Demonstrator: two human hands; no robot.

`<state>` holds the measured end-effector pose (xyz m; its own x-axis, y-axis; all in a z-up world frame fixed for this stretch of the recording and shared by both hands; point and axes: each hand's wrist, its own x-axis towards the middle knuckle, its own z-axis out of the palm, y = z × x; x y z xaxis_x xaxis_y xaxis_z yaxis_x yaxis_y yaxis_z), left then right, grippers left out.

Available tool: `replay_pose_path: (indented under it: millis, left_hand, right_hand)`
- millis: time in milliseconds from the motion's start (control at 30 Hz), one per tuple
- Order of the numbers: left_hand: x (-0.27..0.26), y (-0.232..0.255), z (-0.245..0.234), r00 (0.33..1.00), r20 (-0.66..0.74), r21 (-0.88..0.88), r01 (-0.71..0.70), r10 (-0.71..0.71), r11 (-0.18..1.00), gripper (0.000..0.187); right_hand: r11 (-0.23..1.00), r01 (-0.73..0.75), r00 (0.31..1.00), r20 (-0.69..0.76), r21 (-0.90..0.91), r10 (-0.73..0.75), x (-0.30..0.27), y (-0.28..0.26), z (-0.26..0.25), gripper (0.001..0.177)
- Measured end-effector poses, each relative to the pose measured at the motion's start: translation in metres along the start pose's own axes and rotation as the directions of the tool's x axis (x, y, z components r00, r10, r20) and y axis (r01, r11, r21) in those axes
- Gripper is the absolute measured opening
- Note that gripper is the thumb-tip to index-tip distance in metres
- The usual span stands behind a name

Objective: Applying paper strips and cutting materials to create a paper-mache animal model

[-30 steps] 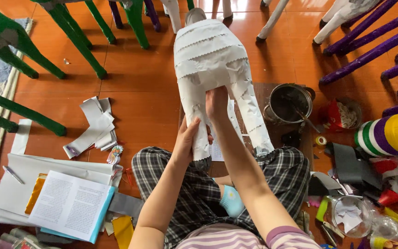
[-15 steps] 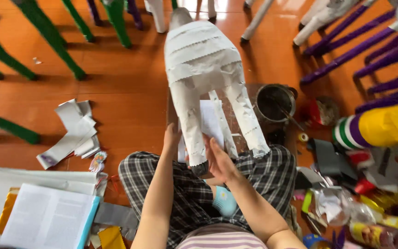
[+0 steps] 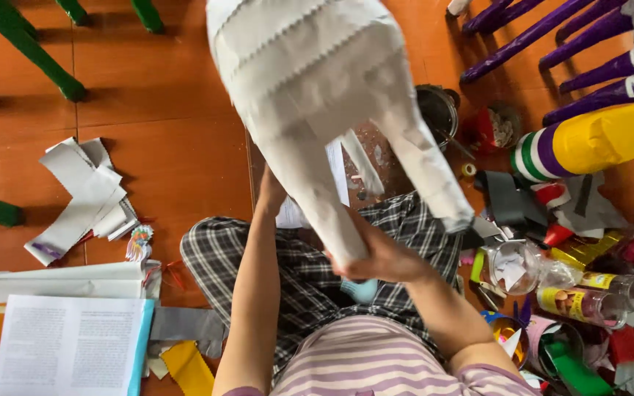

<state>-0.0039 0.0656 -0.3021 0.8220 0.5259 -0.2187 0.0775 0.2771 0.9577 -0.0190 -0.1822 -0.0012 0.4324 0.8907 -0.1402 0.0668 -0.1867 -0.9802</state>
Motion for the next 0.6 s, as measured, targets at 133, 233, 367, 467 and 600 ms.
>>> replay_pose_path:
  millis: [133, 233, 367, 467, 600]
  left_hand:
    - [-0.005, 0.041, -0.006, 0.981, -0.039, -0.158, -0.193, 0.189, 0.968, 0.064]
    - [-0.018, 0.113, -0.028, 0.901, -0.358, 0.412, -0.085, 0.247, 0.907, 0.063]
    - [-0.02, 0.114, -0.059, 0.705, -0.49, 0.544, -0.212, 0.513, 0.812, 0.067]
    - [-0.036, 0.111, -0.07, 0.722, -0.398, 0.609, -0.253, 0.566, 0.752, 0.06]
    - [-0.042, 0.071, -0.084, 0.889, -0.157, 0.882, -0.07, 0.429, 0.466, 0.065]
  right_hand:
    - [0.96, -0.01, 1.0, 0.018, 0.281, 0.005, -0.031, 0.032, -0.048, 0.101]
    - [0.987, -0.018, 0.972, -0.235, -0.157, -0.02, -0.007, 0.063, -0.064, 0.073]
    - [0.776, 0.126, 0.685, -0.512, -0.618, -0.518, 0.059, 0.124, -0.068, 0.058]
    - [0.944, 0.003, 0.723, -0.651, -0.33, -0.23, 0.082, 0.146, -0.073, 0.043]
    - [0.957, -0.229, 0.692, -0.721, -0.18, 0.03, 0.123, 0.326, -0.076, 0.021]
